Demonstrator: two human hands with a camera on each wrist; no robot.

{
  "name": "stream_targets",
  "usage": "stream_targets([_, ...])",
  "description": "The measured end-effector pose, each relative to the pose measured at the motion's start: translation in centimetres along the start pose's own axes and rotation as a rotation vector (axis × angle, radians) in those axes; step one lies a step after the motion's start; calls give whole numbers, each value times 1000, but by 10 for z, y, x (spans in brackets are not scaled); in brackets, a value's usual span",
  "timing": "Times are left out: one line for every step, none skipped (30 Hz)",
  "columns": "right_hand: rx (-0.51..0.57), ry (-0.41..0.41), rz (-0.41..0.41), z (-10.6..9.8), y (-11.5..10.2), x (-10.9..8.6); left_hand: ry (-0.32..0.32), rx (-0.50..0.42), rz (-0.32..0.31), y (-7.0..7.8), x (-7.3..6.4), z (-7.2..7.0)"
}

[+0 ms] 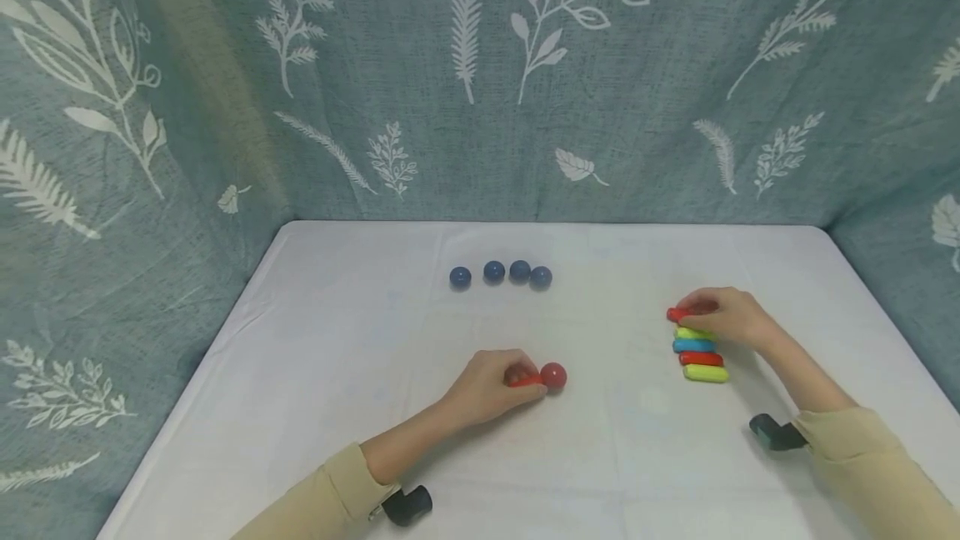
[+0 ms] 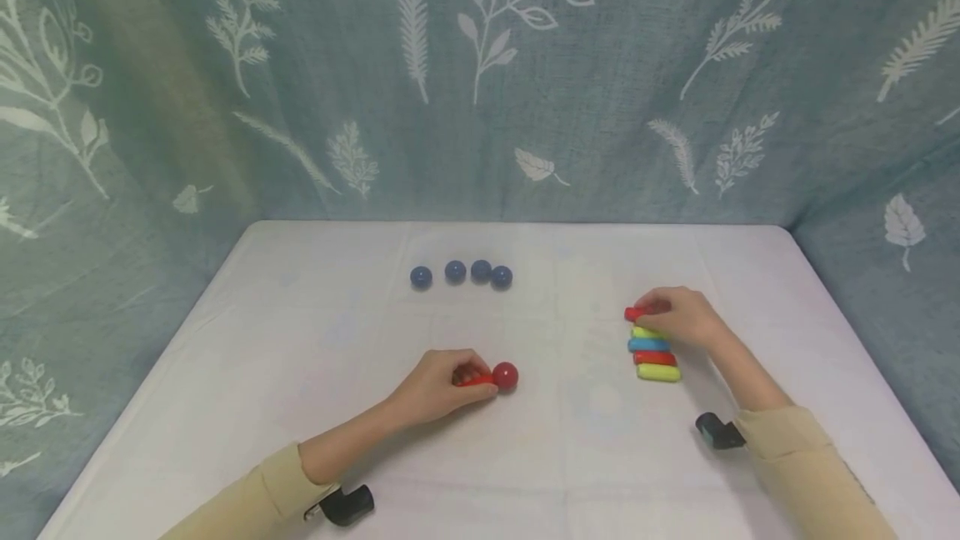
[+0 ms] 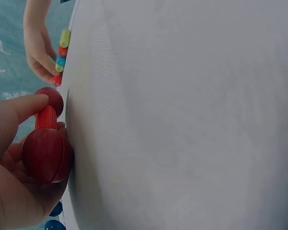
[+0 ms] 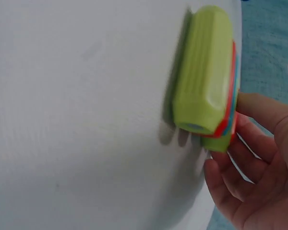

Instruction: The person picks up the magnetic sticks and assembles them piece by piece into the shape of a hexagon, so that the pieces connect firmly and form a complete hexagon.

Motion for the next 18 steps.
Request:
stream_targets([-5,18,-16,0,-2,1,0,0,1,0,0,0])
stream_targets([-6,36,-30,1,-4,1,0,0,3,0,0,1])
stream_targets([-7,57,-48,1,-7,1,-1,-1,4,0,0,1])
stream_targets([-11,79,-71,2,-12,1,-1,-3,5,-1,0,1])
stream_targets([-10,99,-99,4,-18,1,0,-3,7,-1,0,1])
stream_targets([-1,112,-127,7,-26,-1,0,-4,7,-1,0,1])
stream_targets([14,117,-158,10,-33,-2,-1,-5,5,-1,0,1])
stream_targets([32,115,-195,15,-43,-4,-3,-5,2,-2,0,1])
stream_targets([47,105,-230,21,-52,-6,-3,-4,-2,-2,0,1])
stream_targets([63,89,-263,28,-61,-8,-4,-2,-6,-3,0,1])
stream_targets([79,69,-302,35,-70,-10,-3,1,-5,-3,0,1])
stream_targets([95,44,-329,43,-77,-12,-4,3,-10,-4,0,1])
stream_targets([107,20,-357,50,-85,-14,-5,2,-15,-4,0,1])
stream_targets([113,-1,-379,57,-91,-16,-7,3,-16,-4,-1,1])
stream_targets([116,-20,-394,63,-95,-17,-8,2,-17,-4,-1,1])
stream_targets([116,-34,-411,68,-99,-19,-9,1,-12,-3,-1,1])
stream_targets([120,-47,-426,73,-103,-21,-10,0,-12,-3,-1,1])
stream_targets([124,-59,-433,77,-106,-22,-12,0,-17,-3,-2,1])
Point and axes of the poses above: each hand's wrist, its own x-axis towards the middle knuckle, its own z-axis out of the palm, y = z × x, the point moved 9 cm from there along x, towards the middle knuckle
